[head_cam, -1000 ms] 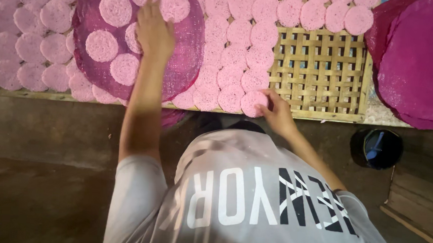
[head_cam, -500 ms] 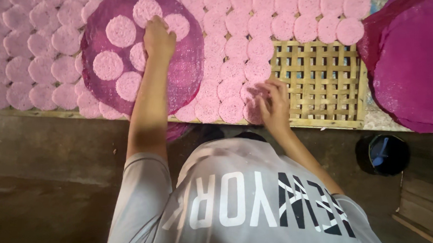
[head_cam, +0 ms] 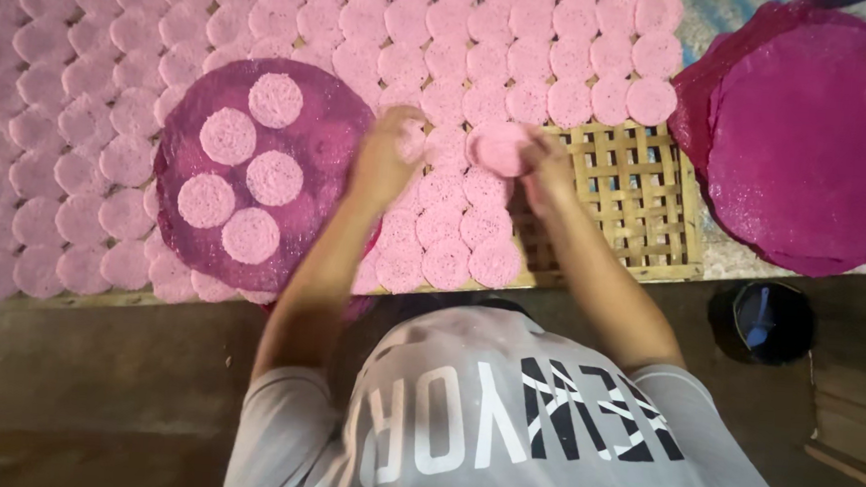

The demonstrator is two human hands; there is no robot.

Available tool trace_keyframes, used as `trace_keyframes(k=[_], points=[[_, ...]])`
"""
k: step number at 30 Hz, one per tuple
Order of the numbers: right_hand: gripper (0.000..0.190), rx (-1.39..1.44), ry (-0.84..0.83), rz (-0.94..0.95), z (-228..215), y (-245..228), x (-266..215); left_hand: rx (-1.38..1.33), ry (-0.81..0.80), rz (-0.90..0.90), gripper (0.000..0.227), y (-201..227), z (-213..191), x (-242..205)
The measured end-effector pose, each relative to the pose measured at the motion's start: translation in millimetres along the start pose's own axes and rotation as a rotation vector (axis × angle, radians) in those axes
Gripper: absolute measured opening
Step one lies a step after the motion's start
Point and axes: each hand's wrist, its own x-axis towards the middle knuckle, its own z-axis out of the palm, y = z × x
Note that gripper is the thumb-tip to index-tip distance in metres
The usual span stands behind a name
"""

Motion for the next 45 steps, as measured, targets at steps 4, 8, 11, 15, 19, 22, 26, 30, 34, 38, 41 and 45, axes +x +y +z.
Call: trace_keyframes(k=[4,8,11,15,19,22,26,30,34,38,41,45], points=[[0.034,-0.220,0.032,-0.167,-53.5,1.2,31.7,0.525,0.436,-0.082,0.054,-105.8,-55.5,34.4],[0.033,-0.459,0.082,-0.292,-58.7,13.1,39.4,0.751,0.326,-0.435,0.062,-175.9,-81.7,57.5],[0.036,-0.853,0.130,-0.624,-42.6,12.9,27.3,0.666,0.271,-0.524,0.055,-181.3,-89.3,60.3],[0.039,-1.050,0.170,-0.813,-20.8,-11.0,3.0,0.698,0.173,-0.605,0.047,-145.5,-106.8,61.6],[0.047,-1.312,0.255,-1.136,5.5,-27.1,-19.2,0.270,0.222,-0.562,0.028,-72.4,-88.6,44.2],[0.038,-0.166,-0.265,-0.065,24.6,-5.7,-40.9,0.352,0.225,-0.037,0.016,-9.4,-42.9,10.1],[0.037,0.357,-0.381,0.215,17.3,22.1,-63.2,0.244,-0.040,0.161,0.048,38.3,2.8,-37.2],[0.036,-0.082,0.104,0.119,-39.5,11.3,-60.8,0.292,0.160,-0.036,0.047,-13.6,-30.3,-46.2],[0.030,-0.329,0.050,-0.036,-76.7,1.0,-50.2,1.061,0.332,-0.080,0.054,-93.7,-77.4,-41.1],[0.032,-0.563,0.070,-0.034,-70.3,9.5,-44.9,0.774,0.049,-0.383,0.051,-125.0,-86.9,-38.2],[0.029,-1.040,0.062,-0.446,-54.0,12.9,-52.7,0.802,0.020,-0.483,0.039,-123.1,-103.3,-41.8],[0.037,-1.192,0.133,-0.723,-36.1,-3.5,-67.6,0.750,-0.054,-0.545,0.031,-97.6,-131.7,-48.9]])
